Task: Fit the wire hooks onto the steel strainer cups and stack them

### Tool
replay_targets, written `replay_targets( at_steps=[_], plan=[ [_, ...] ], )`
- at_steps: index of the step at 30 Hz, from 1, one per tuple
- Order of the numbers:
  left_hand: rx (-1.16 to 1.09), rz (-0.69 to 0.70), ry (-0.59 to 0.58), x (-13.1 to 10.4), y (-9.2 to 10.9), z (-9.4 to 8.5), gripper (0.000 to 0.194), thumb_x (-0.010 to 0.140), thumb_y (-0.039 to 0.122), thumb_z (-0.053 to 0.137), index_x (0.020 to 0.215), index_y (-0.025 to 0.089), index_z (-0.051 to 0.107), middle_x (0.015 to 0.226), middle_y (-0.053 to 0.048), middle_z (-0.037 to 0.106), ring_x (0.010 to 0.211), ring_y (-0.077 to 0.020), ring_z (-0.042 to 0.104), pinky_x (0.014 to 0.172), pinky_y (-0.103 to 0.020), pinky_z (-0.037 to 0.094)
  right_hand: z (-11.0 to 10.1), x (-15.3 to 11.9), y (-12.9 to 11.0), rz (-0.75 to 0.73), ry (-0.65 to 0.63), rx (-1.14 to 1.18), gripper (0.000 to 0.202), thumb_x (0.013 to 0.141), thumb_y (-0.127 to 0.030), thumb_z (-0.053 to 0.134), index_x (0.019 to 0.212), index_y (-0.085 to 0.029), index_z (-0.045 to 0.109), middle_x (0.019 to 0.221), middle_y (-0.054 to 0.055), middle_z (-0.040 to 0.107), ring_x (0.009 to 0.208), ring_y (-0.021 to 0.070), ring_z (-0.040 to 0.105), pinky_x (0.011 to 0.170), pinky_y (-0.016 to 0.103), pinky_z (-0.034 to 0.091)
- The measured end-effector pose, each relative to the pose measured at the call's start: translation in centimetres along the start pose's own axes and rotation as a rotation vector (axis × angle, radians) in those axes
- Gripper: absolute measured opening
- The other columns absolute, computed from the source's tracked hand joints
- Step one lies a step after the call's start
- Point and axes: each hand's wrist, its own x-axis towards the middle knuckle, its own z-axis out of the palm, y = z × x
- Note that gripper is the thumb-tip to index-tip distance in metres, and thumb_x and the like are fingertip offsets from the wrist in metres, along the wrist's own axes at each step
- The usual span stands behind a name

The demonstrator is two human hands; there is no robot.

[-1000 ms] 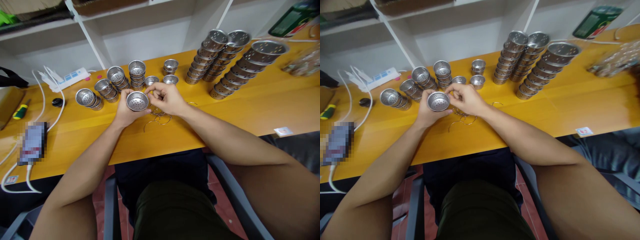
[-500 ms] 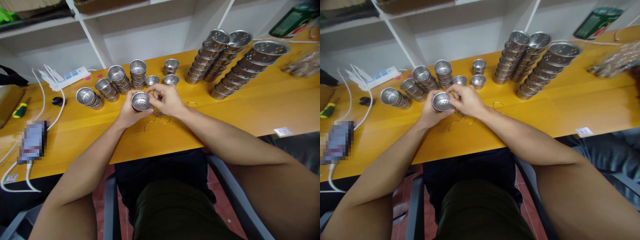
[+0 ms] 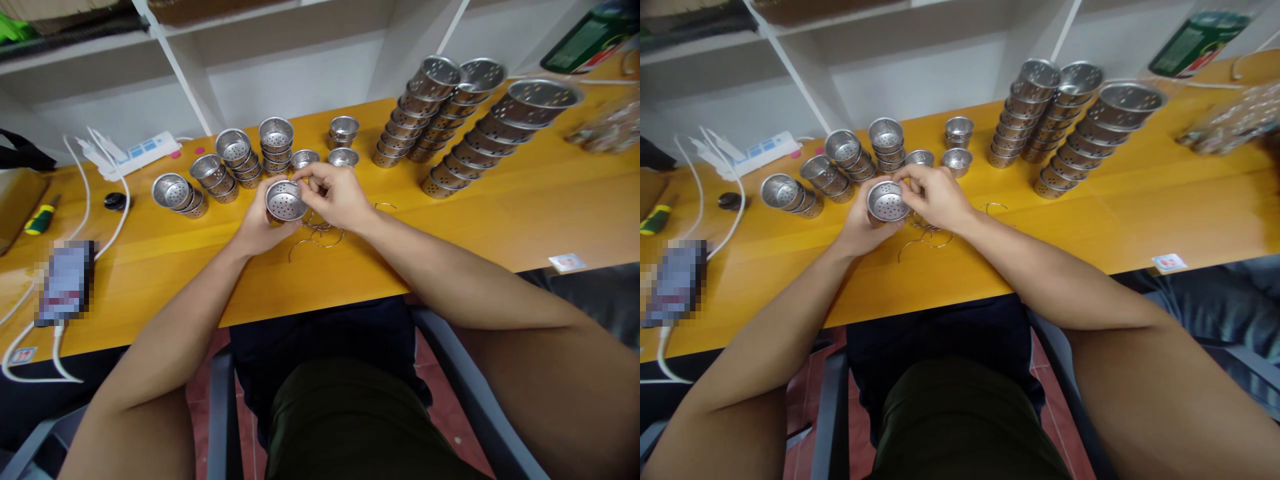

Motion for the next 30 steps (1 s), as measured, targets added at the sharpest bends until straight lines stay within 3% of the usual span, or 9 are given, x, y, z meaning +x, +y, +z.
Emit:
replay_targets(
  at_steps=[4, 7, 15, 24, 30],
  plan=[
    [0.086, -0.019, 0.02, 0.3, 0.3, -0.5, 0.101, 0.082, 0.079, 0.119, 0.157, 0.031, 0.073, 0.152, -0.014, 0.082, 0.148, -0.0384, 0.082, 0.131, -0.058, 0.069, -0.8, 0.1, 0.1, -0.001, -0.058, 0.042, 0.015, 0.117, -0.036, 0.081, 0.125, -0.024, 0.086, 0.071, -0.006, 0.046, 0.068, 0.0183, 0.045, 0.069, 0.034, 0.041],
    [0.123, -0.05, 0.067, 0.4, 0.4, -0.9, 0.1, 0.075, 0.081, 0.123, 0.146, 0.028, 0.078, 0.142, -0.012, 0.083, 0.139, -0.0366, 0.083, 0.128, -0.056, 0.069, -1.1, 0.1, 0.1, -0.012, -0.071, 0.082, 0.014, 0.117, -0.036, 0.081, 0.123, -0.024, 0.084, 0.071, -0.006, 0.047, 0.066, 0.0173, 0.044, 0.067, 0.034, 0.038],
    [0.088, -0.058, 0.065, 0.3, 0.1, -0.5, 0.108, 0.078, 0.092, 0.117, 0.151, 0.028, 0.068, 0.139, -0.01, 0.084, 0.125, -0.0312, 0.085, 0.112, -0.048, 0.07, -0.2, -0.1, -0.1, 0.001, -0.033, 0.058, 0.01, 0.113, -0.029, 0.083, 0.121, -0.022, 0.084, 0.072, -0.007, 0.05, 0.068, 0.0166, 0.047, 0.072, 0.034, 0.043],
    [0.033, -0.037, 0.063, 0.3, 0.1, 0.2, 0.12, 0.075, 0.105, 0.109, 0.157, 0.033, 0.06, 0.144, -0.009, 0.078, 0.129, -0.032, 0.085, 0.109, -0.045, 0.07, 0.9, -0.3, -0.4, 0.043, 0.013, 0.035, 0.009, 0.112, -0.031, 0.079, 0.116, -0.024, 0.082, 0.071, -0.005, 0.049, 0.067, 0.0186, 0.048, 0.072, 0.036, 0.043],
    [0.04, -0.06, 0.08, 0.3, 0.2, 0.4, 0.118, 0.075, 0.103, 0.112, 0.155, 0.032, 0.061, 0.14, -0.009, 0.078, 0.128, -0.033, 0.085, 0.11, -0.048, 0.071, 1.0, -0.3, -0.4, 0.072, 0.029, 0.062, 0.014, 0.113, -0.038, 0.081, 0.117, -0.025, 0.081, 0.072, -0.005, 0.049, 0.068, 0.0188, 0.046, 0.068, 0.035, 0.038]
  ],
)
